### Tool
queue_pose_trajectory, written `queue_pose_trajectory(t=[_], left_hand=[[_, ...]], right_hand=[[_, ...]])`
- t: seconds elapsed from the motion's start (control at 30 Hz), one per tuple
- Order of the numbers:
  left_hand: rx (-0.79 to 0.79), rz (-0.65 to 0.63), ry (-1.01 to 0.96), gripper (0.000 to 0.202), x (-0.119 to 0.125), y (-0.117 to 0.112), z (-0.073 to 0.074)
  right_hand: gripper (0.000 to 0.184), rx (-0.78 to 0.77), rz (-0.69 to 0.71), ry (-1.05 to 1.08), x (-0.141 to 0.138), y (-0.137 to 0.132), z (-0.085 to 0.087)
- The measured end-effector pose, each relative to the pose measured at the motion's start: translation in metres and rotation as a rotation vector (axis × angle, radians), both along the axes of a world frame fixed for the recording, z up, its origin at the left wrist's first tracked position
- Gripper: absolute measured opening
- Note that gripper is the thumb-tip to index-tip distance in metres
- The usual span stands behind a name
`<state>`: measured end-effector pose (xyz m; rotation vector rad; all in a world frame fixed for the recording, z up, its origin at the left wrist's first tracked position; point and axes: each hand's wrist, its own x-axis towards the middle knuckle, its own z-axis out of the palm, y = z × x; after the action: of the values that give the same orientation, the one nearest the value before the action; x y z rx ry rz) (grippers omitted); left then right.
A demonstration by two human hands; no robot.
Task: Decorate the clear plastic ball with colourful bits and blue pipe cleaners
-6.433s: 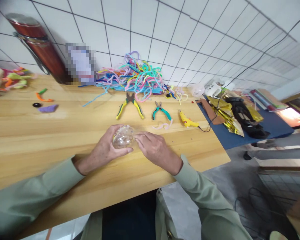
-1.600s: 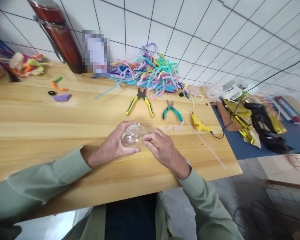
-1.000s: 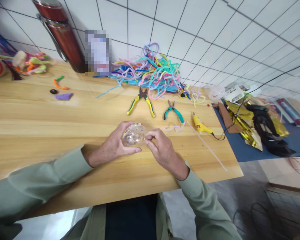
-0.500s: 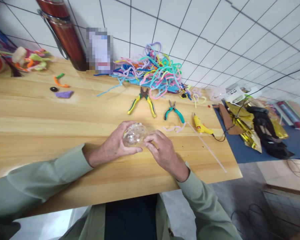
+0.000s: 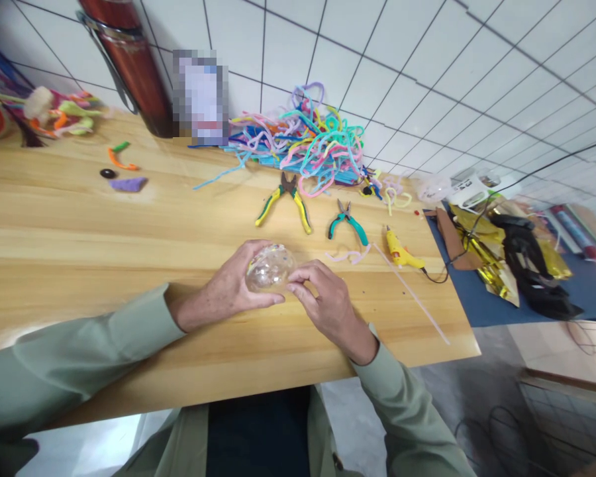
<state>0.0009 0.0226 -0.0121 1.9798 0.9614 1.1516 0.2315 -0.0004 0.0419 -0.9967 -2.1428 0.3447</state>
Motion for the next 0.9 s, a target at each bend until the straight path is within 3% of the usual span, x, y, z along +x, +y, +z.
queue_pose_trajectory(t=[0.33, 0.5, 0.9], left_hand=[[-0.001, -0.005, 0.003, 0.085, 0.000, 0.000, 0.002], [-0.021, 0.000, 0.016, 0.087, 0.000, 0.000, 0.004], [-0.009, -0.020, 0.034, 0.085, -0.002, 0.000, 0.004]], right_hand=[[0.018, -0.084, 0.005, 0.030, 0.002, 0.000, -0.004], [0.013, -0.095, -0.082, 0.063, 0.001, -0.005, -0.011], [0.020, 0.013, -0.042, 0.041, -0.003, -0.005, -0.003]])
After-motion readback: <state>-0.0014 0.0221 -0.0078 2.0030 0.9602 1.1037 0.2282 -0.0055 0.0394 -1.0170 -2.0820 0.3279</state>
